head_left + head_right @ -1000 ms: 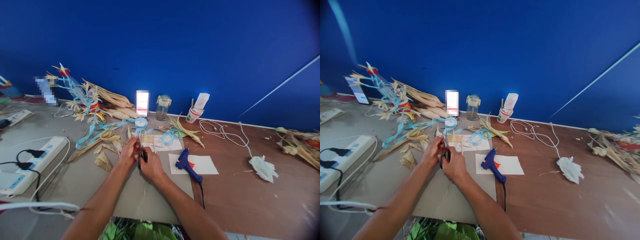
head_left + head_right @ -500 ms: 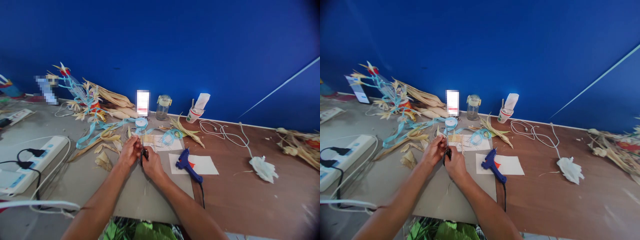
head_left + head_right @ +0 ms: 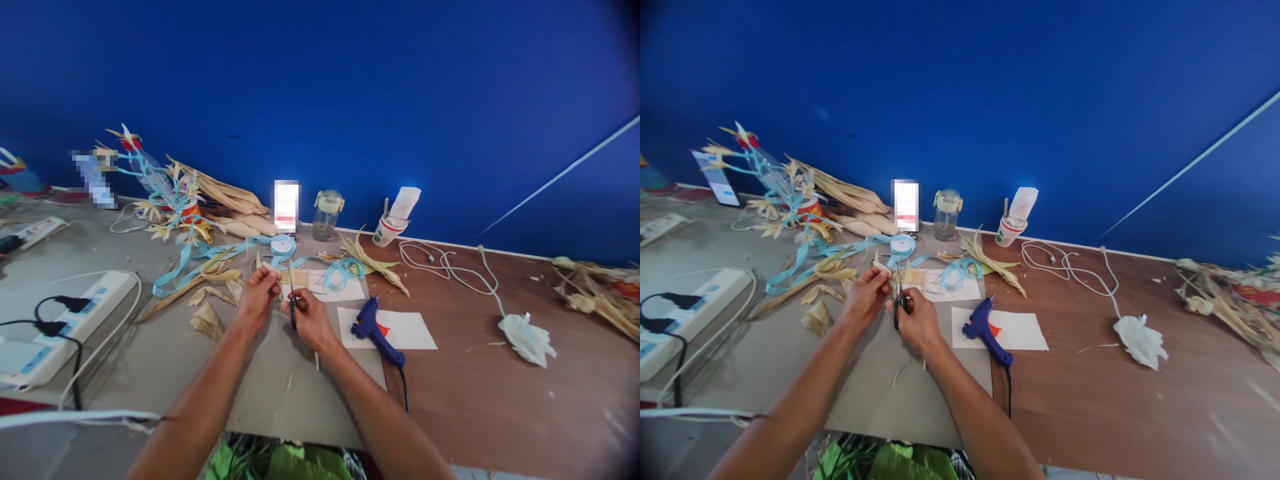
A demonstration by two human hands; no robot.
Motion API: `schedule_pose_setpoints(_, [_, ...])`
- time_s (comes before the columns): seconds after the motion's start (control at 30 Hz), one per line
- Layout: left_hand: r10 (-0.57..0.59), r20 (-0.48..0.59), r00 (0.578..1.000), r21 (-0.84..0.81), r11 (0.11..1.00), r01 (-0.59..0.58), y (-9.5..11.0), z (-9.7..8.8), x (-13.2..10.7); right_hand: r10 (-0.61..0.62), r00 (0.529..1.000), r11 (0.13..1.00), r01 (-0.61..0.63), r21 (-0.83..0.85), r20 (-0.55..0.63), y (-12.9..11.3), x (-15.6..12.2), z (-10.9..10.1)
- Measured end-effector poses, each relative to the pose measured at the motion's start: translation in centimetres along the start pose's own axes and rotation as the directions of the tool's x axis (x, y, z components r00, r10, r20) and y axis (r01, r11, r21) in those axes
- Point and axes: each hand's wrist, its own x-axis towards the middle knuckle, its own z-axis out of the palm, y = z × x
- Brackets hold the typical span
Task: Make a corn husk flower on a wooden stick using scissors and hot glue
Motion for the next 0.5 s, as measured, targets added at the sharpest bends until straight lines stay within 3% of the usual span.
schedule_pose_setpoints(0.5, [0.079, 0.052, 0.996, 0.184, 0.979, -0.087, -0.55, -0.87, 0.65, 0.008, 0.998, 0.988, 0.001, -0.152, 0.057, -0.28, -0.27, -0.11])
